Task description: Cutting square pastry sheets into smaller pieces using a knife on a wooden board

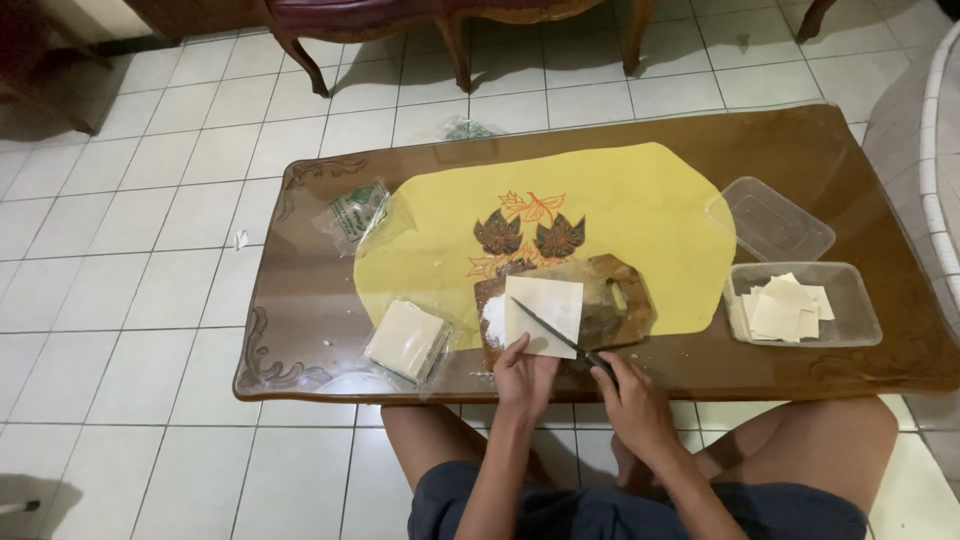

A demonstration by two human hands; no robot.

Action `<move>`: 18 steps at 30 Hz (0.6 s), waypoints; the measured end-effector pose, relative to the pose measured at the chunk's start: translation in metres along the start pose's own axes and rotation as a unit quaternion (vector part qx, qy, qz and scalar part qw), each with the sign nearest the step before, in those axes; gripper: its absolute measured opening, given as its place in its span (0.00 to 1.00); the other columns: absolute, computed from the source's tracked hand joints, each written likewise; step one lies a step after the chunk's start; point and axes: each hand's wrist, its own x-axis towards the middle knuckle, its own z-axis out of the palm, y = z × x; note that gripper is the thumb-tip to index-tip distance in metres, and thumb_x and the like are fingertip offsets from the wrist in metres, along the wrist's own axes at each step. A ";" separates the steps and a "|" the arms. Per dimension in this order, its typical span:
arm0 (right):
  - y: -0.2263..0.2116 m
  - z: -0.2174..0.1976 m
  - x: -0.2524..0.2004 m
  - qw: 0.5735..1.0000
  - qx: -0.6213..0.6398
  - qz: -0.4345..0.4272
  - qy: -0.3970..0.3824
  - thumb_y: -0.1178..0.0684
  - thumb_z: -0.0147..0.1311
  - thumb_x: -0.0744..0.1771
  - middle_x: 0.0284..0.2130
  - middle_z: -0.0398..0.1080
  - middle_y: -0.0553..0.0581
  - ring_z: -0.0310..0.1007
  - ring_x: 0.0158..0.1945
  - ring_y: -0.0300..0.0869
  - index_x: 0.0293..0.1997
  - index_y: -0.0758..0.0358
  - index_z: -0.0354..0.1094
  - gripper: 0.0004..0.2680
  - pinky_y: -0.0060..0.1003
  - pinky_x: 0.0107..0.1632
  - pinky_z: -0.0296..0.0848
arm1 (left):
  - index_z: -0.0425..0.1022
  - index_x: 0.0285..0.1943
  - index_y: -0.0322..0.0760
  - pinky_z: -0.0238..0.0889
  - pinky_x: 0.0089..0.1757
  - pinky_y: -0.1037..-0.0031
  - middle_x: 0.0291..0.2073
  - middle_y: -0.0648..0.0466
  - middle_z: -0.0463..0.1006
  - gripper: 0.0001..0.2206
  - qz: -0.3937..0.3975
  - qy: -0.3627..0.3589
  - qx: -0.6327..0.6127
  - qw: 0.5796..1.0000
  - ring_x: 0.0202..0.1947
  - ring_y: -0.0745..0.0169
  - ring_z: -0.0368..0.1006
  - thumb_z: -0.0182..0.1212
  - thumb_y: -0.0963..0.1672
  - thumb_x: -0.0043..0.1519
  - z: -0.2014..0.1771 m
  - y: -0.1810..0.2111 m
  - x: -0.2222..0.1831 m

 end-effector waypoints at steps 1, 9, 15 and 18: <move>-0.002 -0.003 0.001 1.000 0.000 -0.001 0.000 0.48 0.49 0.68 0.41 0.79 0.56 0.80 0.38 0.52 0.56 0.56 0.69 0.12 0.46 0.38 0.75 | 0.59 0.69 0.23 0.56 0.63 0.60 0.60 0.38 0.70 0.24 0.001 0.000 0.000 1.000 0.60 0.49 0.66 0.46 0.40 0.62 0.001 0.001 -0.001; -0.006 0.002 0.007 0.998 -0.022 0.038 -0.044 0.43 0.43 0.70 0.40 0.80 0.62 0.82 0.37 0.53 0.59 0.59 0.67 0.15 0.45 0.38 0.78 | 0.58 0.69 0.22 0.60 0.61 0.60 0.58 0.38 0.71 0.24 -0.014 -0.017 -0.001 1.000 0.57 0.50 0.69 0.47 0.41 0.63 -0.009 0.004 0.001; -0.038 0.004 -0.002 0.999 -0.011 -0.040 -0.011 0.47 0.49 0.68 0.31 0.79 0.57 0.77 0.28 0.53 0.48 0.57 0.70 0.09 0.47 0.32 0.71 | 0.71 0.38 0.31 0.59 0.52 0.64 0.39 0.45 0.75 0.03 -0.007 -0.023 0.029 0.999 0.41 0.55 0.68 0.54 0.39 0.59 -0.026 0.002 0.010; -0.041 0.000 0.001 0.999 -0.025 -0.011 -0.038 0.45 0.47 0.69 0.29 0.78 0.55 0.75 0.27 0.50 0.45 0.56 0.70 0.09 0.45 0.32 0.70 | 0.66 0.49 0.29 0.61 0.52 0.65 0.40 0.46 0.73 0.08 -0.005 0.018 0.027 0.999 0.44 0.57 0.69 0.50 0.41 0.66 -0.027 0.000 0.014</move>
